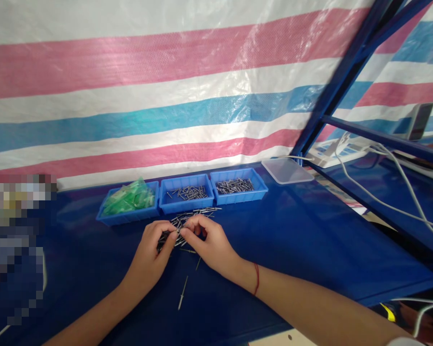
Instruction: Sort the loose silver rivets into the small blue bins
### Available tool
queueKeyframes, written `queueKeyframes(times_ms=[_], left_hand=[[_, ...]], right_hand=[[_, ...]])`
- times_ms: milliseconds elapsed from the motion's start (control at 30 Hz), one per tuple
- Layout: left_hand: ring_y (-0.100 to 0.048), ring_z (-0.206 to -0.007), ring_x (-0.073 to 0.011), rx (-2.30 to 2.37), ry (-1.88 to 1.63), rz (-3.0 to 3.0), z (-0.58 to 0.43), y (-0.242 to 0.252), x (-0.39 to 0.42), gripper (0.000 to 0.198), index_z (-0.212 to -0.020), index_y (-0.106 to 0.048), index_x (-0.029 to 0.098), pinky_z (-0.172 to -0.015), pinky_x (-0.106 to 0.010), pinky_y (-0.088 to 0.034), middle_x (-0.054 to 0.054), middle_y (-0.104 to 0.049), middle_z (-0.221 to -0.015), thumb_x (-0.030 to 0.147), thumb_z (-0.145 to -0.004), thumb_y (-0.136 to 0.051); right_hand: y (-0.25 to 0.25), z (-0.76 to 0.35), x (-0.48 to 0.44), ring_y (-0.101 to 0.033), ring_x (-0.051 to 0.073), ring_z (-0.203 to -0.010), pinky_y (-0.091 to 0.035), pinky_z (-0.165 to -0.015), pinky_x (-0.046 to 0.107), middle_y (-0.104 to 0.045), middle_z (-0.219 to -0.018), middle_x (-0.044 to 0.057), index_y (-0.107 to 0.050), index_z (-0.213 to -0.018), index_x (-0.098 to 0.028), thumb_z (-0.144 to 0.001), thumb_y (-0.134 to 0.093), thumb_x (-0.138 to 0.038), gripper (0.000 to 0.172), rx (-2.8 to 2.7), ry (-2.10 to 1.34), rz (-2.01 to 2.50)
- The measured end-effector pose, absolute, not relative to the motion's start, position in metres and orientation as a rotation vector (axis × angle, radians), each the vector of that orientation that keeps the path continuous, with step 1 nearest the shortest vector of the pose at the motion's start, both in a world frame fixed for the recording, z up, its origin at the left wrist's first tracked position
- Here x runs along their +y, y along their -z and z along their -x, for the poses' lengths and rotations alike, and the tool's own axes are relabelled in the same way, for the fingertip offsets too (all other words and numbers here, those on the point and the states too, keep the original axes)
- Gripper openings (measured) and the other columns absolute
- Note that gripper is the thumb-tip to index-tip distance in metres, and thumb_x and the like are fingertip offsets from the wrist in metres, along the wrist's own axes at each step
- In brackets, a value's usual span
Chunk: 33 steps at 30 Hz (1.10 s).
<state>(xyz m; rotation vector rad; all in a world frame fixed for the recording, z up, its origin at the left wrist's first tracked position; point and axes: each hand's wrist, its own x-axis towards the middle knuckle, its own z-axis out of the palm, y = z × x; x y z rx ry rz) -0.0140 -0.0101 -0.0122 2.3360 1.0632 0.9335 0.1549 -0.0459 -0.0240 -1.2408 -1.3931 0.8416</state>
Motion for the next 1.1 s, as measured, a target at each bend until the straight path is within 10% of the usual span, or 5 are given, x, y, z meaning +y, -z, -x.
queueKeyframes(times_ms=[1100], left_hand=[[-0.053,-0.096,-0.021,0.975,-0.872,-2.445,0.021,0.014,0.002,0.009,-0.093,-0.064,0.021,-0.084,-0.036,-0.043,-0.004,-0.062,-0.094,0.024,-0.089,-0.056]], right_hand=[[0.025,-0.155,-0.046,-0.049,0.011,-0.062,-0.038,-0.058,0.024,-0.058,-0.068,-0.001,-0.065,-0.082,-0.018,-0.083,-0.058,-0.026,0.011,-1.408,-0.924,1.261]])
